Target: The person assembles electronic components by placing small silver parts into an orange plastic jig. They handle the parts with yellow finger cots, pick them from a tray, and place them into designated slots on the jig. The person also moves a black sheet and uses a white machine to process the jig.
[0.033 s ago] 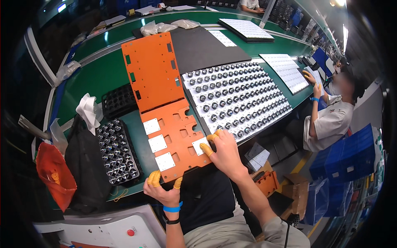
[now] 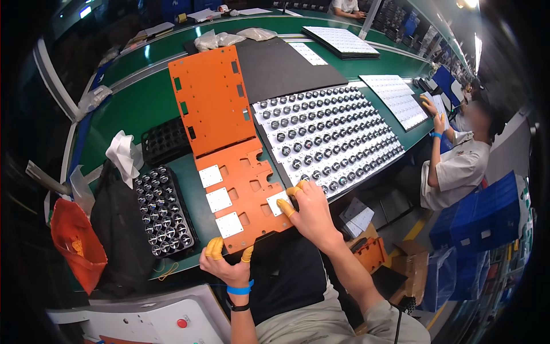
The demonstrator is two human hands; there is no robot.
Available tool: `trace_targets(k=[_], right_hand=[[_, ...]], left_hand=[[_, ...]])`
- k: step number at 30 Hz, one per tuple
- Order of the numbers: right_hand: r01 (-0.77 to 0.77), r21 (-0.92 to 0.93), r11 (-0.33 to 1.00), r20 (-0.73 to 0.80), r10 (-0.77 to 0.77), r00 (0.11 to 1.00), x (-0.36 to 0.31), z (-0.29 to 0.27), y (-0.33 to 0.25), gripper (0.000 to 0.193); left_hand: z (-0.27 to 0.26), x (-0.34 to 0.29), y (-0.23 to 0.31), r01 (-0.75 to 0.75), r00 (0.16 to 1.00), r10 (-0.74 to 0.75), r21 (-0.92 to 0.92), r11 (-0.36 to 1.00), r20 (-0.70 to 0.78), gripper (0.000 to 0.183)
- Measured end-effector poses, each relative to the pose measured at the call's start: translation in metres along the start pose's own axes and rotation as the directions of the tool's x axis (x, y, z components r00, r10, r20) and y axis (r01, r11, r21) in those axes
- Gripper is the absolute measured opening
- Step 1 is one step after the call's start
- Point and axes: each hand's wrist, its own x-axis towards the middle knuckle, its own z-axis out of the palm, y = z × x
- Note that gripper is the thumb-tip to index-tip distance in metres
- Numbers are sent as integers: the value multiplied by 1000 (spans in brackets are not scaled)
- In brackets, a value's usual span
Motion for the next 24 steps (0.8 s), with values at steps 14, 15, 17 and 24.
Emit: trace_targets(k=[14, 15, 17, 24], right_hand=[[-28, 67, 997, -82, 33, 996, -8, 12, 4, 24], [-29, 74, 997, -93, 36, 995, -9, 15, 5, 24], [-24, 64, 998, -125, 32, 992, -12, 16, 7, 25], [-49, 212, 976, -233, 100, 967, -37, -10, 1, 25]], left_hand=[[1, -2, 0, -4, 1000, 4, -15, 1000, -16, 81], [1, -2, 0, -8, 1000, 8, -15, 1000, -17, 80], [0, 0, 4, -26, 1000, 26, -4, 1000, -16, 77], [-4, 3, 4, -86, 996, 86, -14, 996, -24, 72]])
